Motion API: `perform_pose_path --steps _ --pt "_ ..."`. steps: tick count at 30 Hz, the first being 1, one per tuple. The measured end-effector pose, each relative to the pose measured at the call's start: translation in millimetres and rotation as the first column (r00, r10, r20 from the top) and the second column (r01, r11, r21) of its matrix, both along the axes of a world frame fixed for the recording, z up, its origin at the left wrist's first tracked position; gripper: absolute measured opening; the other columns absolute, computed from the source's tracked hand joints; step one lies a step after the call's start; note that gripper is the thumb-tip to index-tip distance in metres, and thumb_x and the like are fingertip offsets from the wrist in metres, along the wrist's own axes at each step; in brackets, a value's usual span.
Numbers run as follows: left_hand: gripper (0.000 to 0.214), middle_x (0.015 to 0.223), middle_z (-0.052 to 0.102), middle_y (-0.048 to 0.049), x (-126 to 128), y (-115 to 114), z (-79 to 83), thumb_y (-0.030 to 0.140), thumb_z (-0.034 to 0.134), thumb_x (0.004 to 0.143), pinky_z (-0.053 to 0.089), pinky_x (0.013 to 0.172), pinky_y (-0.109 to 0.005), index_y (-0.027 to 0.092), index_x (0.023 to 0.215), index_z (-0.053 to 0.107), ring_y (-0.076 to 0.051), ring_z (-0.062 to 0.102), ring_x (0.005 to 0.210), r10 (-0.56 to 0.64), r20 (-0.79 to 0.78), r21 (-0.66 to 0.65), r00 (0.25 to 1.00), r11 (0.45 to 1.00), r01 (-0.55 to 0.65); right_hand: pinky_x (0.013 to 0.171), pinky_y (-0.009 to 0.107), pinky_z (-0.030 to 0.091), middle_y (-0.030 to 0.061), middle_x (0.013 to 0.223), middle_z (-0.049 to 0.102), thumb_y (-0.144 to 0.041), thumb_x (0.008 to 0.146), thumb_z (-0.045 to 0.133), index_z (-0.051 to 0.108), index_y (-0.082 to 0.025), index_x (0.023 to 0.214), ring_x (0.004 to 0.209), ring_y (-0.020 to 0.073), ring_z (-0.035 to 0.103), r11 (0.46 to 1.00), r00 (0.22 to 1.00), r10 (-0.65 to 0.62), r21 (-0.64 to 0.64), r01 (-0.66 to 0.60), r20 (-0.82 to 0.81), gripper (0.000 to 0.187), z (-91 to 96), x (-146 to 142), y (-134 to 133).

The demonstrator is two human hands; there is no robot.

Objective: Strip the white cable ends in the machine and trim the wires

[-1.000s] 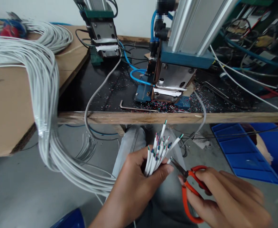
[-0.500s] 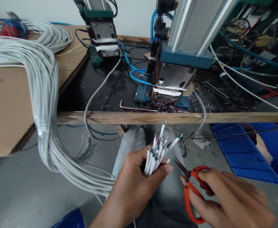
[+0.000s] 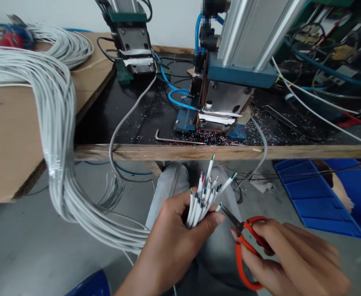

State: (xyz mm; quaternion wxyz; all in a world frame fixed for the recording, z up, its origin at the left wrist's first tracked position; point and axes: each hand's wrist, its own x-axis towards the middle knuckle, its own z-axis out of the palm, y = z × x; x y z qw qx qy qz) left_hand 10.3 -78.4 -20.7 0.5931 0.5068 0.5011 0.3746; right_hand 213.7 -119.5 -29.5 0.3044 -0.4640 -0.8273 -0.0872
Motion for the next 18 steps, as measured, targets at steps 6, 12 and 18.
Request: perform_pose_path --steps 6,12,18 --pt "0.013 0.069 0.060 0.0060 -1.2 0.5 -0.8 0.023 0.074 0.087 0.038 0.060 -0.023 0.020 0.076 0.068 -0.012 0.046 0.064 -0.015 0.002 0.005 1.000 1.000 0.015 0.051 0.030 0.039 -0.0061 0.058 0.059 -0.018 0.099 0.068 0.059 -0.019 0.084 0.044 0.0091 0.055 1.000 1.000 -0.007 0.016 0.007 0.006 0.018 -0.9 -0.1 -0.1" --pt "0.012 0.067 0.059 0.0053 1.9 0.0 -2.5 0.023 0.072 0.085 0.039 0.058 -0.023 0.019 0.074 0.069 -0.012 0.047 0.063 0.004 -0.035 0.012 0.999 1.000 -0.003 0.052 0.030 0.040 -0.0056 0.060 0.060 -0.014 0.098 0.067 0.058 -0.019 0.084 0.046 0.0096 0.056 1.000 1.000 0.005 -0.010 -0.005 0.016 0.017 -1.0 2.1 1.1" --pt "0.014 0.066 0.058 0.0042 2.7 -4.5 -6.9 0.025 0.072 0.084 0.040 0.057 -0.022 0.019 0.072 0.068 -0.013 0.048 0.063 0.026 -0.091 0.016 0.995 1.000 -0.025 0.049 0.031 0.037 -0.0056 0.058 0.059 -0.013 0.099 0.064 0.058 -0.020 0.083 0.044 0.0097 0.053 1.000 1.000 0.013 -0.028 -0.012 0.025 0.018 0.3 2.3 0.3"
